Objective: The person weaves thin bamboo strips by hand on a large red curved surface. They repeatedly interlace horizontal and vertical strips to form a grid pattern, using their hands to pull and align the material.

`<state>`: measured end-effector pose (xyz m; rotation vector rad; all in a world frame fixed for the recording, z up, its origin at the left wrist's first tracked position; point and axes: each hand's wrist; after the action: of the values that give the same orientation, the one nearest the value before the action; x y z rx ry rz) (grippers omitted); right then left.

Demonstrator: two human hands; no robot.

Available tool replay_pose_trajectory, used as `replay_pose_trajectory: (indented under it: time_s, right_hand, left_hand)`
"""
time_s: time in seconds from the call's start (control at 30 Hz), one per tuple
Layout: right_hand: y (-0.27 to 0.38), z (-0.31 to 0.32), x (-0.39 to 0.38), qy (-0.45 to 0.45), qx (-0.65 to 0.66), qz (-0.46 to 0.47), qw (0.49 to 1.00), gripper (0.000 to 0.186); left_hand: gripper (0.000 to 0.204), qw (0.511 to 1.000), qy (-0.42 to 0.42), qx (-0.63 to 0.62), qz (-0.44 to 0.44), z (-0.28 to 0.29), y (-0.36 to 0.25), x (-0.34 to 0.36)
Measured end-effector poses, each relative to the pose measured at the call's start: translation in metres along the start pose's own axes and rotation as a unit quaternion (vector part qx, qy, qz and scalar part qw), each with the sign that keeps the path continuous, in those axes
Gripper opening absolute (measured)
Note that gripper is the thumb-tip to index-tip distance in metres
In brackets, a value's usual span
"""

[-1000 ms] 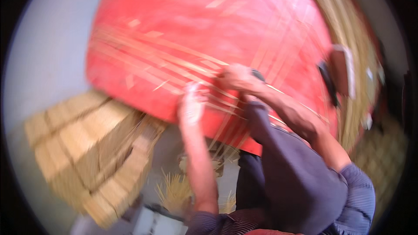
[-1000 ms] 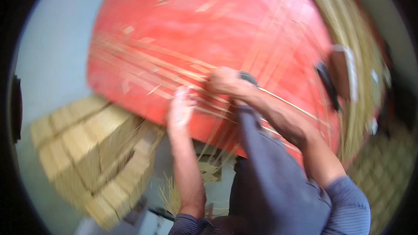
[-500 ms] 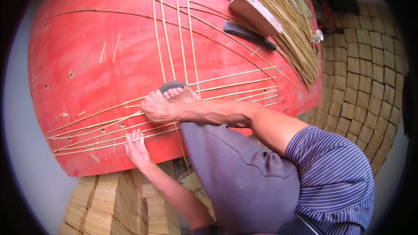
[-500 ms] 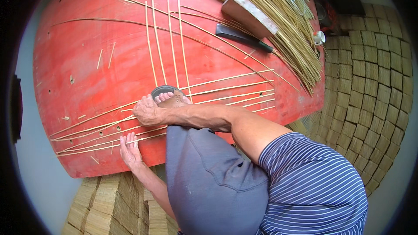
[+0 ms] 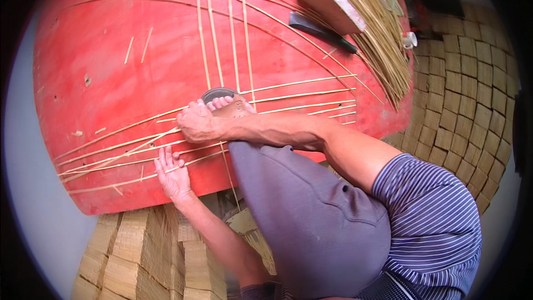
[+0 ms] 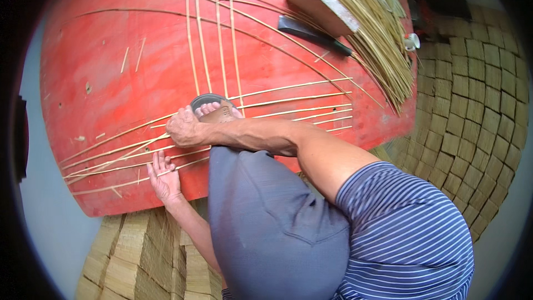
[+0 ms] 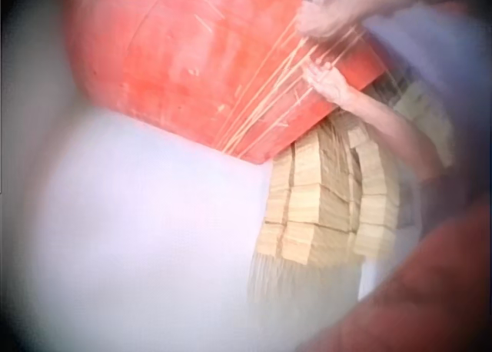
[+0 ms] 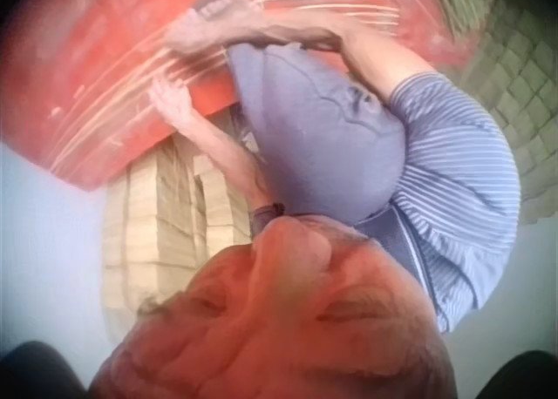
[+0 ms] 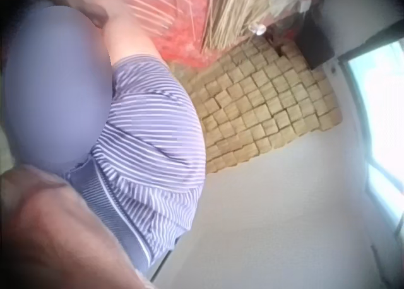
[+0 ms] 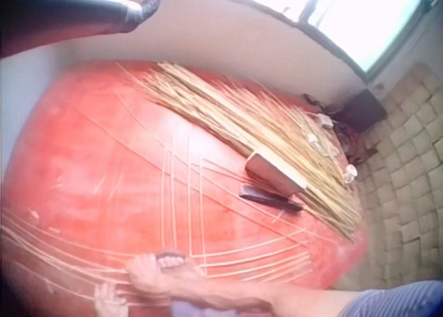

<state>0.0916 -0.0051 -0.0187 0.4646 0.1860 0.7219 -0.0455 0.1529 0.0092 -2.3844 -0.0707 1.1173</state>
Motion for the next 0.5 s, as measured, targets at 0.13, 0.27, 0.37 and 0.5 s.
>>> replay_pose_trajectory:
  time_s: [0.13,0.27,0.37,0.5]
  right_hand:
    - [-0.002,0.004,0.003,0.024,0.007,-0.024,0.999,0.022]
    - [0.001,0.009,0.008,0.062,0.037,-0.020,0.997,0.019]
    - [-0.015,0.004,0.006,0.106,0.016,-0.007,0.994,0.015]
    - [-0.041,0.044,0.012,0.082,0.204,0.041,0.975,0.013]
  left_hand:
    - [0.052,0.996,0.084,0.017,-0.015,-0.003,-0.001,0.001]
    - [0.058,0.977,0.056,0.116,-0.170,0.006,-0.010,0.007]
    - [0.062,0.975,0.110,0.034,-0.188,-0.033,-0.017,0.004]
    - [0.064,0.972,0.161,0.079,-0.150,-0.036,-0.034,0.000]
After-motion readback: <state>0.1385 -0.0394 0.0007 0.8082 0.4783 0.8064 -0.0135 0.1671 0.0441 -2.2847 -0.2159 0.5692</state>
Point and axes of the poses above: each hand's wrist, its own x-axis towards the middle knuckle, its own z-axis out of the back of the hand, y = z × x
